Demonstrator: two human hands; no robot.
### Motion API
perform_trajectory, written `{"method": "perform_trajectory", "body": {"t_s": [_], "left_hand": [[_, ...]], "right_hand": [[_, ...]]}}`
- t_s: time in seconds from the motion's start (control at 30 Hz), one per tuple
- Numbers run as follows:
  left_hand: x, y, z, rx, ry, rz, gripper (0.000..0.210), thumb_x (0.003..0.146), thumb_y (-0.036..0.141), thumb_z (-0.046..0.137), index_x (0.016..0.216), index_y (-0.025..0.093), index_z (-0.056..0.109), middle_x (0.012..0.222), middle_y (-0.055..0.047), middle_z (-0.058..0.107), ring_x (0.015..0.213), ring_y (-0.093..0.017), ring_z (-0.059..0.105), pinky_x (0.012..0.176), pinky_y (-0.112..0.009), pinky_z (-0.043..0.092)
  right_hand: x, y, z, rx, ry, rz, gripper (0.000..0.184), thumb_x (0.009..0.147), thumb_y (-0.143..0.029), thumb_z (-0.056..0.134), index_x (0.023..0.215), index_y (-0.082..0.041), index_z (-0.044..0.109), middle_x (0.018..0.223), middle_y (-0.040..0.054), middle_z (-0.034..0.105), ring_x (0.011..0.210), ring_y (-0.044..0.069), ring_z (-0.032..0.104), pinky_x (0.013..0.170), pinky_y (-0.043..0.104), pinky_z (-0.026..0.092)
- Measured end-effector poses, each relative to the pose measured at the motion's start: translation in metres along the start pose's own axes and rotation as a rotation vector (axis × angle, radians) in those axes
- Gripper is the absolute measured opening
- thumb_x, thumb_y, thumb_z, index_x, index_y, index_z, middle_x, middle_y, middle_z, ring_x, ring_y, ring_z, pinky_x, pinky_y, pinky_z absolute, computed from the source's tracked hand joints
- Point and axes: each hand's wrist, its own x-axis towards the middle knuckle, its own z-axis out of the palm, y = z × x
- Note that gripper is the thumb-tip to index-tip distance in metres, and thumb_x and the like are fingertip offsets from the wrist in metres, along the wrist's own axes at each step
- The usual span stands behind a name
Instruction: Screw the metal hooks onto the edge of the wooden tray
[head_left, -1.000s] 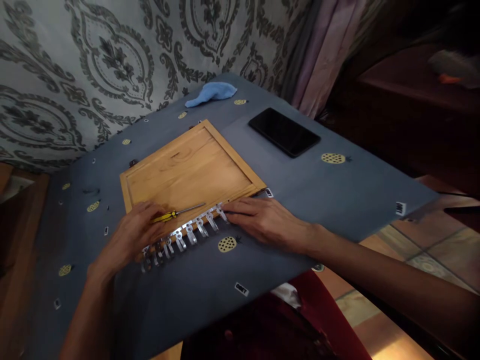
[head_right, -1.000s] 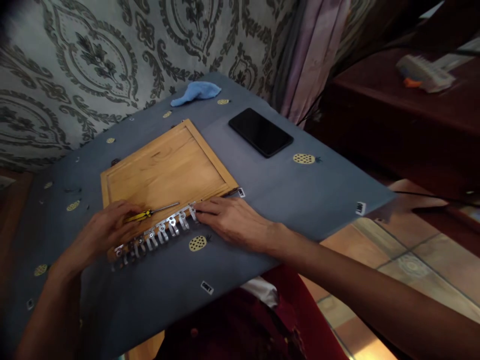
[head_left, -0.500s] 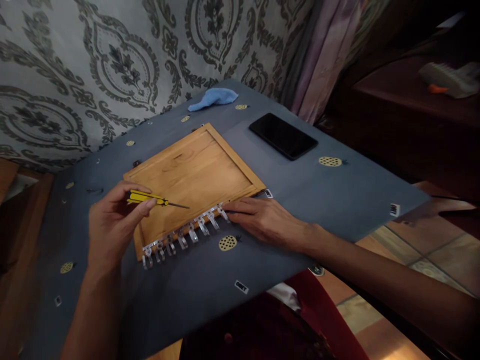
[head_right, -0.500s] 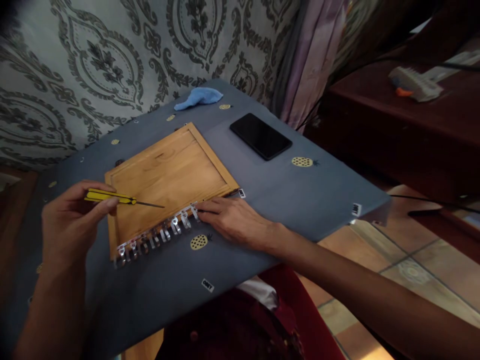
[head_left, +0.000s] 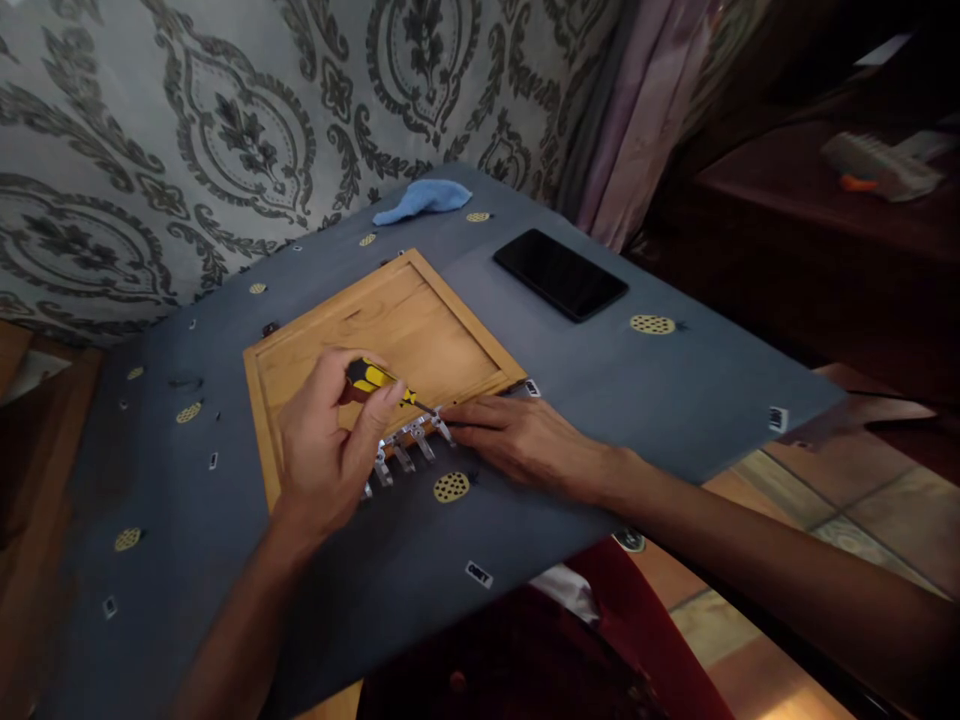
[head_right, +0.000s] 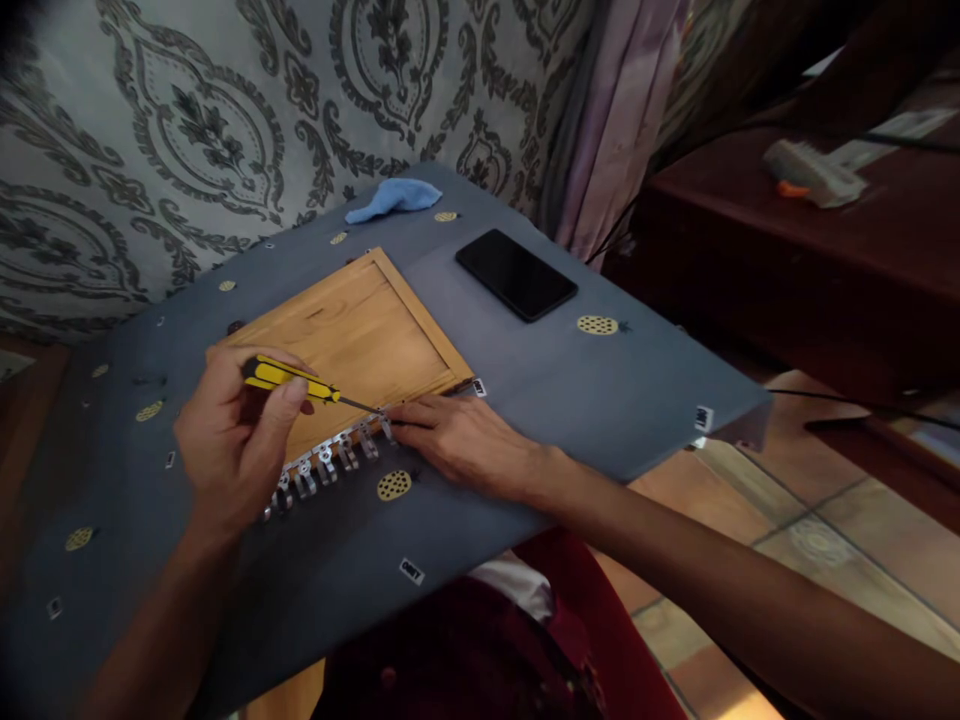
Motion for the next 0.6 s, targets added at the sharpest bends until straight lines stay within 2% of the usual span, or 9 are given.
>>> {"method": "perform_trajectory", "body": {"t_s": [0.17, 0.6], "left_hand": [[-0.0018, -0.0046, 0.0004, 0.070, 0.009, 0.032, 0.012, 0.097, 0.031, 0.059, 0.105, 0.022, 0.061, 0.092, 0.001, 0.065, 0.077, -0.010, 0.064, 0.071, -0.025, 0.057], [0.0005, -0.0031, 0.0045, 0.060, -0.008, 0.082, 0.010, 0.097, 0.028, 0.058, 0.102, 0.020, 0.060, 0.090, 0.000, 0.065, 0.076, -0.010, 0.064, 0.069, -0.023, 0.056]], "right_hand": [[-0.0002, 0.0000, 0.0010, 0.021, -0.009, 0.008, 0.031, 0.095, -0.007, 0.047, 0.118, -0.013, 0.068, 0.129, 0.0103, 0.069, 0.107, 0.024, 0.071, 0.086, 0.039, 0.062], [-0.0015, 0.0010, 0.0019, 0.018, -0.010, 0.014, 0.031, 0.096, -0.007, 0.045, 0.116, -0.014, 0.068, 0.130, 0.0104, 0.068, 0.108, 0.022, 0.070, 0.086, 0.038, 0.062]]}}
